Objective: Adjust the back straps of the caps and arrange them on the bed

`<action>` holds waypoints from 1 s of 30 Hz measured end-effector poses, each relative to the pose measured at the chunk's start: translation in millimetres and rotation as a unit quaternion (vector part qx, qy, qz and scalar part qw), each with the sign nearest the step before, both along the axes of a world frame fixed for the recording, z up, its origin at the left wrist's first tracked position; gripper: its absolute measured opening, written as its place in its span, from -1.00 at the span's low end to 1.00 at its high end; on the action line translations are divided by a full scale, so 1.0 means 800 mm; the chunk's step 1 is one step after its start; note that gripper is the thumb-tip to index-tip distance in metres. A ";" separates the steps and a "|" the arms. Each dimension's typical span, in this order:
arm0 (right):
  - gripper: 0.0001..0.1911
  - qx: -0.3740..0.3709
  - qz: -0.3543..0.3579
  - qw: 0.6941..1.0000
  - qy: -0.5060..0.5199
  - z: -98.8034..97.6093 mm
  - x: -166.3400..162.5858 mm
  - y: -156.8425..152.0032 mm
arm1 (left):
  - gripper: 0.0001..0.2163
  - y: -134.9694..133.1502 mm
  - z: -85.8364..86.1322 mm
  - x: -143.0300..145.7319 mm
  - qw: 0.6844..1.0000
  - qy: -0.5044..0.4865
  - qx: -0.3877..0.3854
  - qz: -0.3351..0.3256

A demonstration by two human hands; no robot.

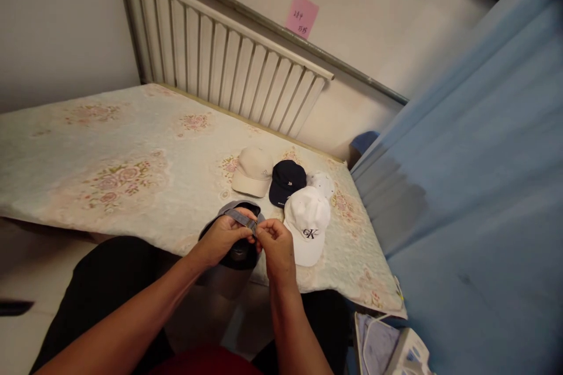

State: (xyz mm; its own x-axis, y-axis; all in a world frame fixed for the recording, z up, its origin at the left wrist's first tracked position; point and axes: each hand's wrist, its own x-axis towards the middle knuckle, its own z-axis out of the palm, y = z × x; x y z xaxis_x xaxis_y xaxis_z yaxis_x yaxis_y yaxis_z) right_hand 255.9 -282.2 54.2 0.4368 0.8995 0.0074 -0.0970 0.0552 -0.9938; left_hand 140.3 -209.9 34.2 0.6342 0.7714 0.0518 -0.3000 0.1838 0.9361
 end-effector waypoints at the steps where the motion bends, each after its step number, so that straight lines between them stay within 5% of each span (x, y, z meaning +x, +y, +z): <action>1: -0.93 0.000 -0.003 1.000 0.004 -0.004 0.000 0.001 | -0.78 0.000 -0.001 -0.001 1.000 0.001 -0.002 0.001; 15: -0.90 -0.024 -0.067 0.996 -0.053 -0.006 0.002 -0.003 | -0.84 -0.008 0.009 -0.003 0.994 -0.063 -0.092 0.023; 22: -0.89 0.009 -0.222 0.963 -0.151 0.011 -0.011 -0.027 | -0.79 -0.010 0.019 -0.001 0.984 -0.088 -0.143 0.064; 27: -0.81 -0.032 -0.001 0.999 -0.006 -0.007 -0.041 -0.035 | -0.76 -0.014 0.020 0.003 0.978 -0.088 -0.168 0.090; 30: -0.69 -0.030 0.008 0.999 0.023 -0.034 -0.050 -0.028 | -0.77 -0.015 0.018 0.005 0.977 -0.075 -0.175 0.095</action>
State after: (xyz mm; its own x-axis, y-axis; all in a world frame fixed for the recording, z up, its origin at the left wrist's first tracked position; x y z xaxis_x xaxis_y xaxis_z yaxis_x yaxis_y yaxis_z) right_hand 215.6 -304.5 27.1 0.4206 0.9048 -0.0660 -0.1430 -0.0057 -0.9897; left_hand 144.1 -221.5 48.4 0.4841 0.8613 -0.1546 -0.4882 0.4124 0.7691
